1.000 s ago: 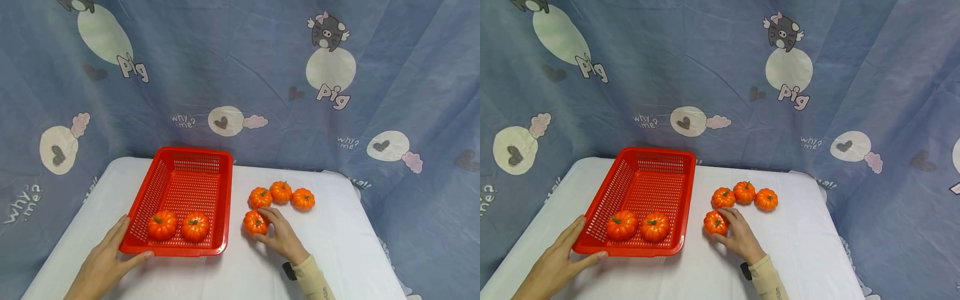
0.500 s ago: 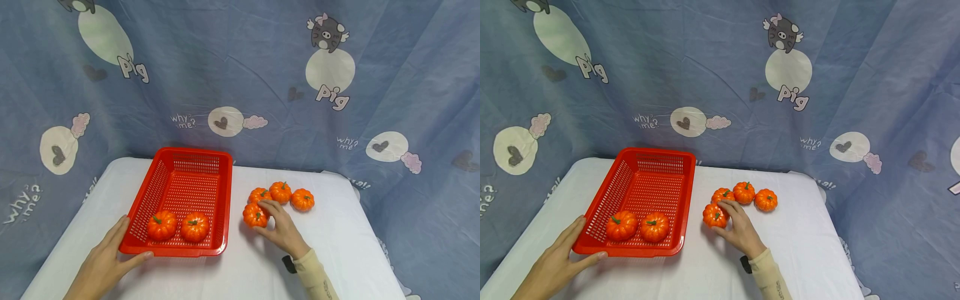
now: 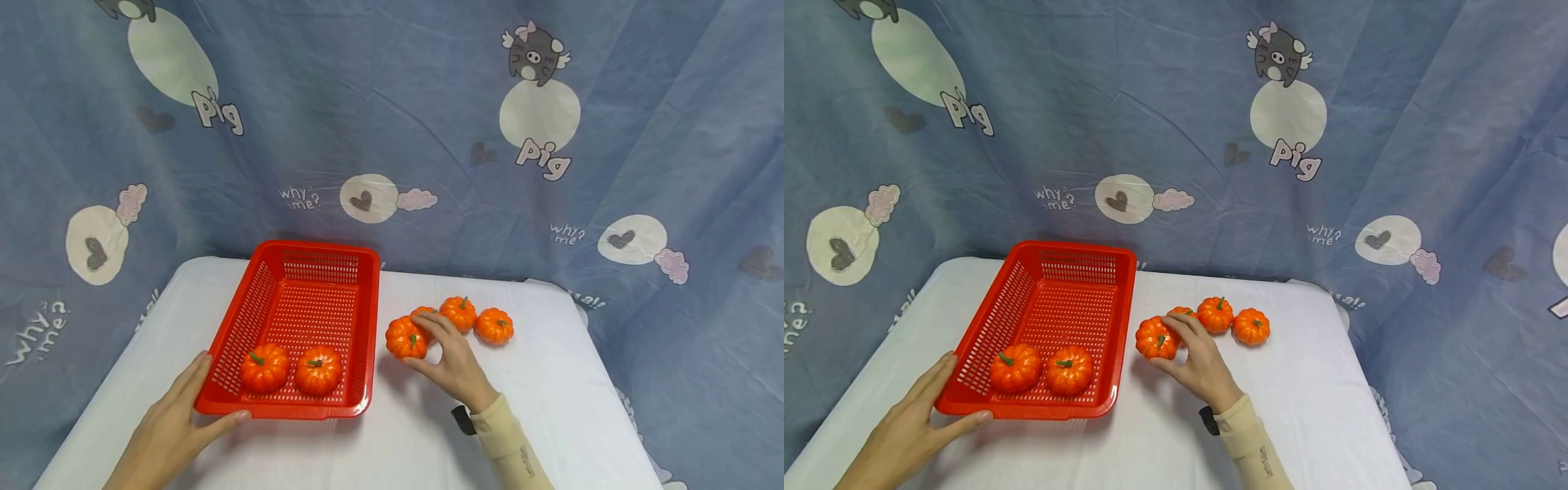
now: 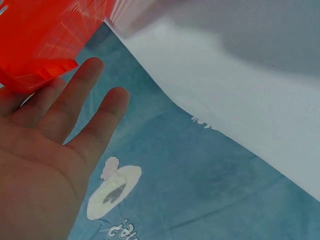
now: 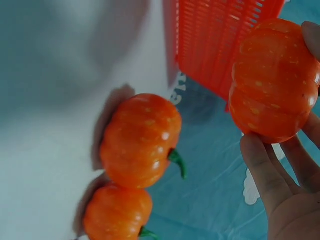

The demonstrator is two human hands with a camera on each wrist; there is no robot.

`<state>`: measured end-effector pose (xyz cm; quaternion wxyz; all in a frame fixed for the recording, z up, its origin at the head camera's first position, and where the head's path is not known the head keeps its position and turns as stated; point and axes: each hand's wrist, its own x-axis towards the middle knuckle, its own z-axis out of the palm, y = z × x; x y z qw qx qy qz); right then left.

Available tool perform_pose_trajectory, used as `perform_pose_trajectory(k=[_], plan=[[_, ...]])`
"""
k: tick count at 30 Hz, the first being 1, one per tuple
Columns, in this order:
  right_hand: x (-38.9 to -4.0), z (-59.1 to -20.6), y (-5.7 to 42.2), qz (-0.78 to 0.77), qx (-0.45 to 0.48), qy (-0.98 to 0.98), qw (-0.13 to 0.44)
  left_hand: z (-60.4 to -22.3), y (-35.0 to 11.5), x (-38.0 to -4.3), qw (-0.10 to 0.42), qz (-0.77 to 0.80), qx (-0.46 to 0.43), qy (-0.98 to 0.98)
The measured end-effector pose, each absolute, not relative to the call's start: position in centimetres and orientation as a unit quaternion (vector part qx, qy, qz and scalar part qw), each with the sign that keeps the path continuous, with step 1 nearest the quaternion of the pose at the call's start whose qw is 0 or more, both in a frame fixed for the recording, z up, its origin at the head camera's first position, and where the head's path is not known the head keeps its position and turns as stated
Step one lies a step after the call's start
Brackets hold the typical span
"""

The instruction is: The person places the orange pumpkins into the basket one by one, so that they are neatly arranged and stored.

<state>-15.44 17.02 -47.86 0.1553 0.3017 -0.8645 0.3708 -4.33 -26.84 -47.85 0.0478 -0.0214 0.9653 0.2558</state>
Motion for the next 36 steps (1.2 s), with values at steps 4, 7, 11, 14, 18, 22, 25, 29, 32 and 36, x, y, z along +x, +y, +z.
perform_pose_trajectory(k=[4,7,11,14,18,22,25,29,32,36], plan=[[-15.5,-47.4,16.3,0.387,0.305,-0.858,0.147,-47.9,-26.8,-4.4,0.051,0.255,-0.024,0.965],[-15.5,-47.0,15.7,0.390,0.307,-0.857,0.141,-47.9,-26.8,-4.4,0.056,0.252,-0.029,0.966],[-15.6,-46.4,14.8,0.386,0.311,-0.858,0.133,-47.9,-26.8,-4.5,0.059,0.253,-0.032,0.965],[-15.7,-45.9,14.1,0.386,0.317,-0.857,0.129,-47.9,-26.8,-4.5,0.061,0.254,-0.033,0.965],[-15.8,-45.3,12.8,0.396,0.328,-0.848,0.125,-47.9,-26.8,-4.5,0.064,0.252,-0.037,0.965],[-15.7,-44.8,11.4,0.401,0.347,-0.838,0.126,-47.9,-26.8,-4.5,0.060,0.250,-0.034,0.966],[-15.8,-44.4,10.5,0.399,0.360,-0.834,0.125,-47.9,-26.8,-4.4,0.057,0.251,-0.031,0.966],[-16.0,-43.9,9.5,0.392,0.367,-0.835,0.117,-47.9,-26.8,-4.4,0.054,0.254,-0.028,0.965],[-16.4,-43.6,8.8,0.386,0.370,-0.837,0.113,-47.8,-26.8,-4.4,0.052,0.255,-0.026,0.965],[-16.8,-43.3,7.9,0.391,0.372,-0.837,0.092,-47.7,-26.8,-4.4,0.063,0.252,-0.032,0.965]])
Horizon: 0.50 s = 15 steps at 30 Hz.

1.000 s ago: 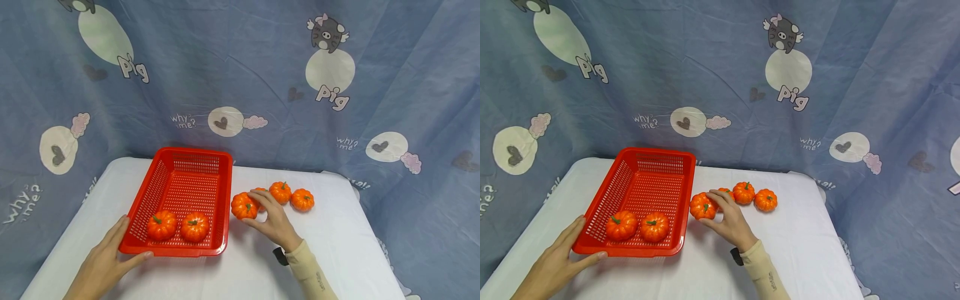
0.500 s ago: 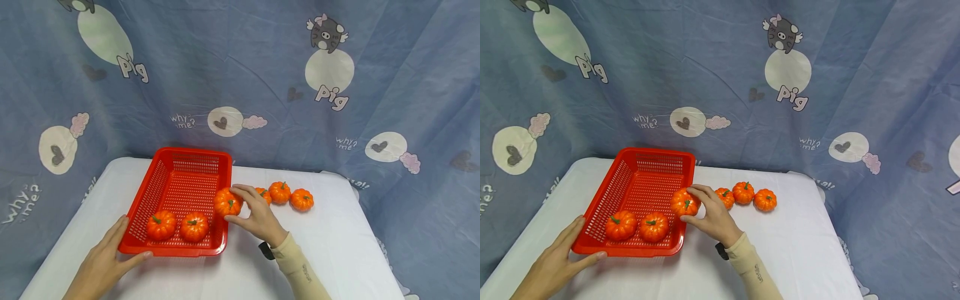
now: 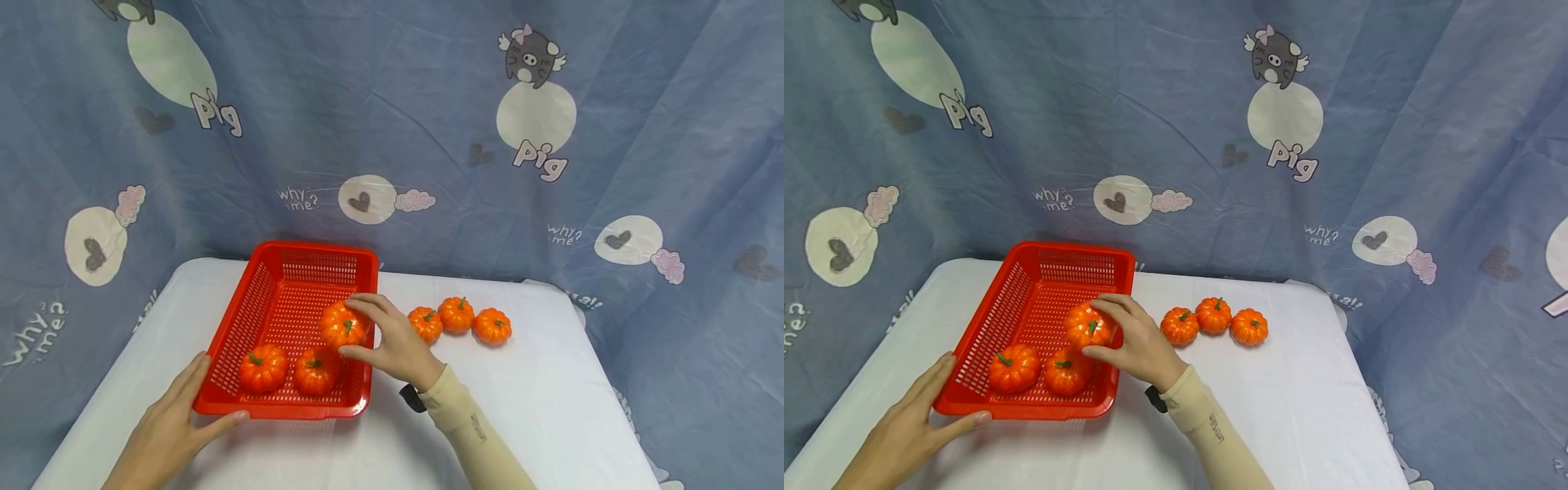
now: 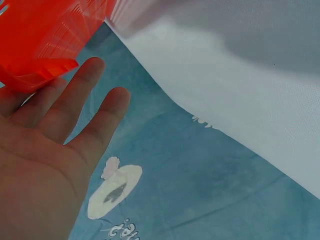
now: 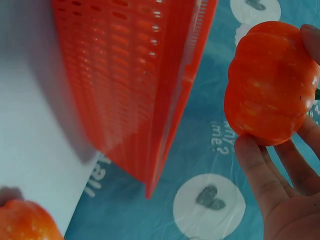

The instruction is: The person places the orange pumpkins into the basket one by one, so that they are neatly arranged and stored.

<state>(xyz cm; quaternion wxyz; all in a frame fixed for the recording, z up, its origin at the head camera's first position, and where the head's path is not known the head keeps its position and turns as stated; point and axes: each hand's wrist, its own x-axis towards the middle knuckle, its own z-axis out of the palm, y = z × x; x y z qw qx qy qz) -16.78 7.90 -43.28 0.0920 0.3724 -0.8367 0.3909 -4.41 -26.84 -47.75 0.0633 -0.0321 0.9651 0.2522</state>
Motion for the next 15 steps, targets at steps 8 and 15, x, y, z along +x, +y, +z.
perform_pose_trajectory(k=[8,15], plan=[[-17.5,-42.5,5.7,0.382,0.374,-0.842,0.071,-47.9,-26.9,-4.4,0.060,0.245,-0.033,0.967],[-18.7,-42.0,3.6,0.391,0.376,-0.838,0.054,-47.9,-26.8,-4.5,0.064,0.245,-0.036,0.967]])
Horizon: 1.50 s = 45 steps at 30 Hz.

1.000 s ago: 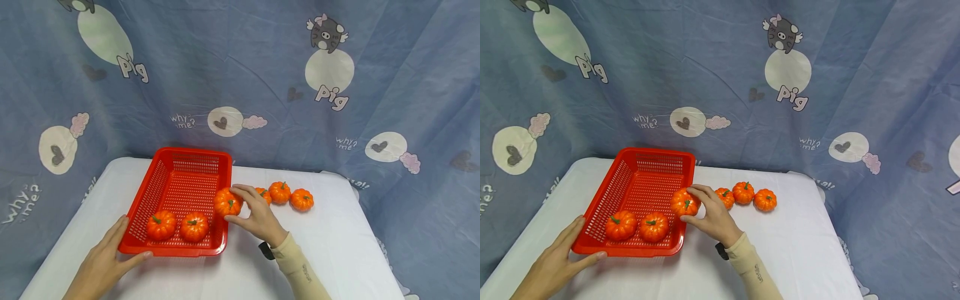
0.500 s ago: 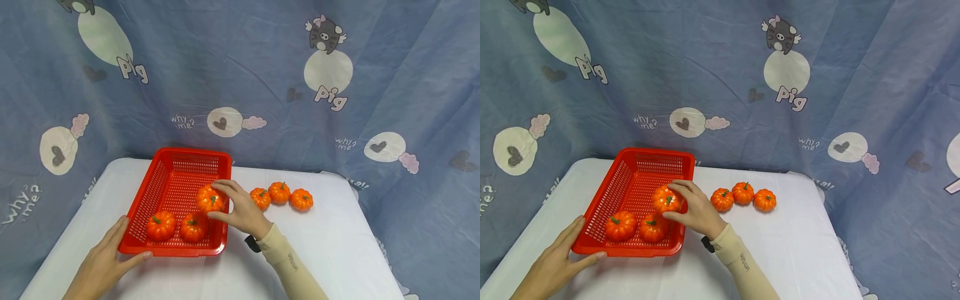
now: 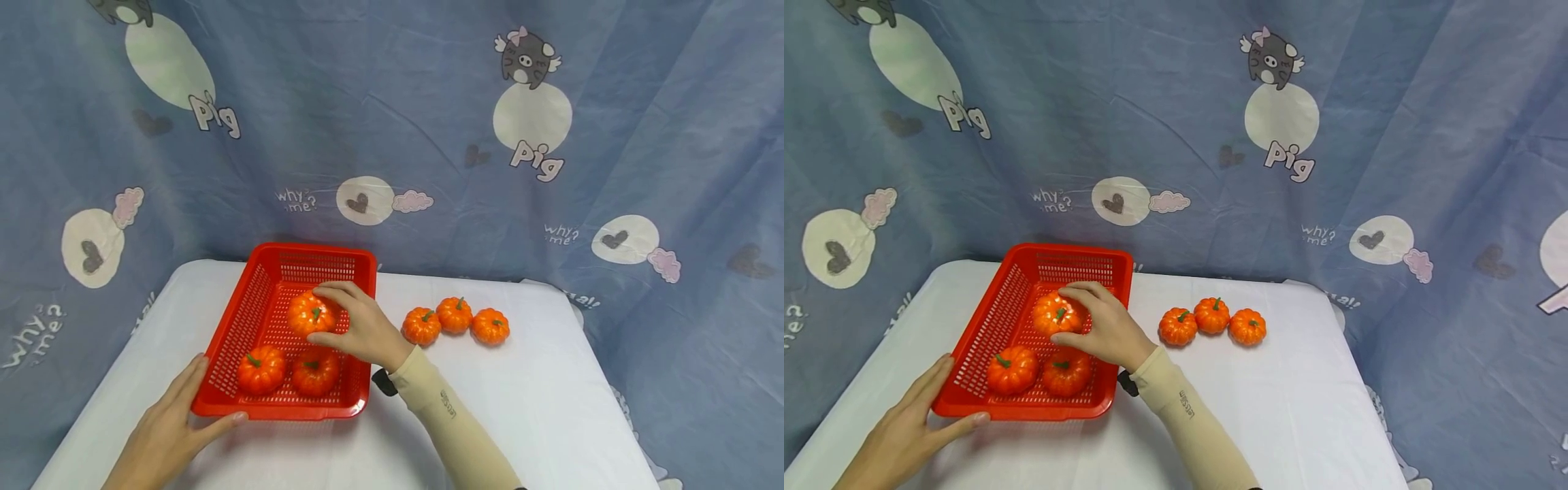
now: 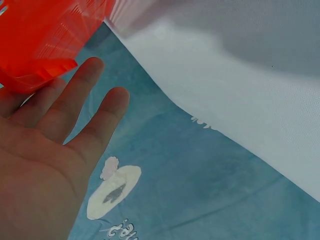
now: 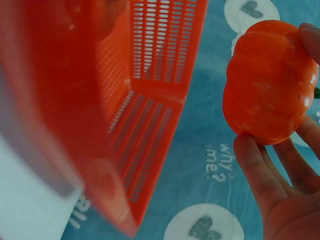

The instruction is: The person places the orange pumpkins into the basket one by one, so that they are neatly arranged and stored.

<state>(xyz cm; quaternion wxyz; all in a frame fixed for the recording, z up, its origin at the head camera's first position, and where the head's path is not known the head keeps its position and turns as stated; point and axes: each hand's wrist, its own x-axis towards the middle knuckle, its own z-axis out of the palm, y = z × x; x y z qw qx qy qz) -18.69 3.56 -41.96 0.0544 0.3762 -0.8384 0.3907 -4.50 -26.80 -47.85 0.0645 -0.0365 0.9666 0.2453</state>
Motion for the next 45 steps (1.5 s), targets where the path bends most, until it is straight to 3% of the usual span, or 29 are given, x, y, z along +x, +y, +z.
perform_pose_trajectory(k=[17,39,45], plan=[[-21.8,-42.1,-1.9,0.336,0.337,-0.880,0.007,-47.8,-27.0,-4.4,0.061,0.255,-0.029,0.964],[-23.7,-46.8,-5.9,0.251,0.312,-0.911,-0.100,-47.8,-27.0,-4.5,0.060,0.250,-0.028,0.966],[-24.0,-47.5,-6.3,0.209,0.316,-0.920,-0.099,-47.8,-26.9,-4.5,0.060,0.249,-0.029,0.966]])
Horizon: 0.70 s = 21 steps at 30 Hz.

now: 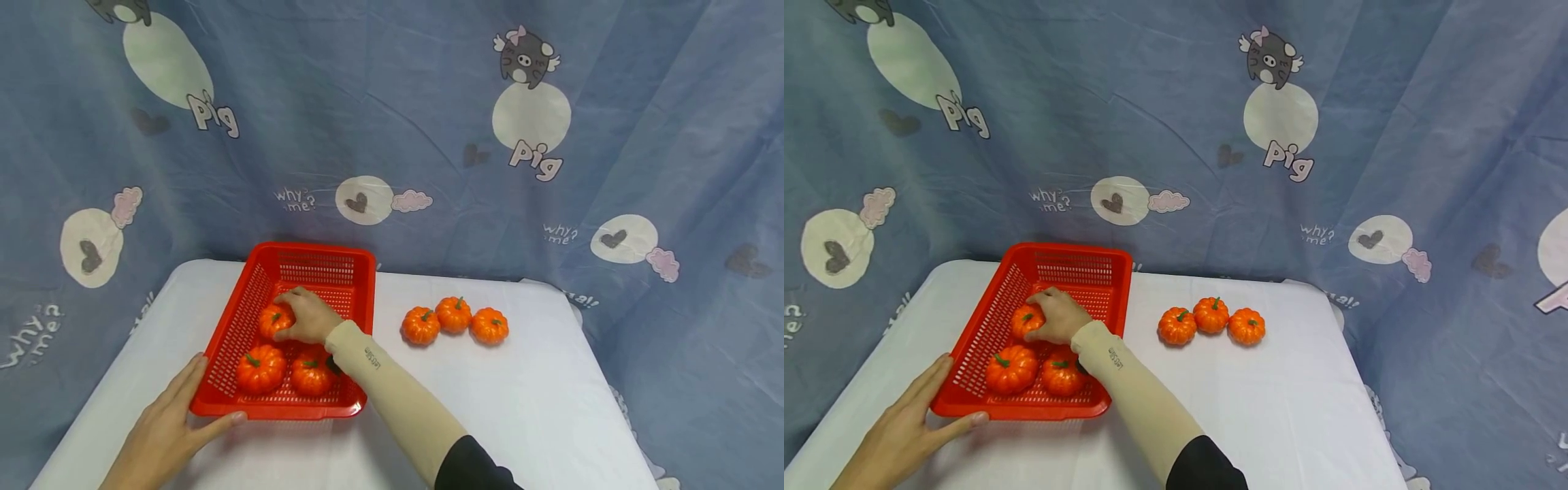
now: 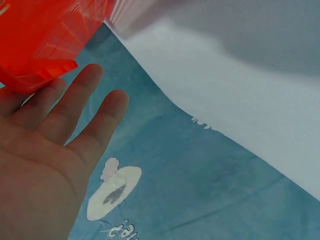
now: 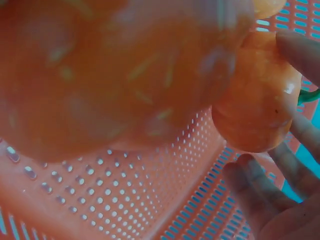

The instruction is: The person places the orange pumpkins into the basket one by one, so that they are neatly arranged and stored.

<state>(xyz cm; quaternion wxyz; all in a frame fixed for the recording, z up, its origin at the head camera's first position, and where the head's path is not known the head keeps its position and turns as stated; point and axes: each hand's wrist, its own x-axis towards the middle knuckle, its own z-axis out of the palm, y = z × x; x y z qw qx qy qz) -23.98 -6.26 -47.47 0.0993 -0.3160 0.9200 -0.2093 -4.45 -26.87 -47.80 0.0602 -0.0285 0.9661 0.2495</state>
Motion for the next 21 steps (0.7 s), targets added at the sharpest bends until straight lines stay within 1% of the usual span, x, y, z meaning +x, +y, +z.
perform_pose_trajectory(k=[6,13,21], plan=[[-23.8,-48.0,-6.4,-0.182,-0.309,0.928,0.103,-48.1,-26.7,-4.3,0.063,0.247,-0.026,0.967],[-24.3,-48.1,-7.0,-0.179,-0.316,0.925,0.110,-47.7,-26.8,-4.3,0.055,0.250,-0.021,0.966],[-24.3,-48.1,-7.5,-0.174,-0.308,0.926,0.130,-47.8,-26.8,-4.3,0.061,0.254,-0.028,0.965]])
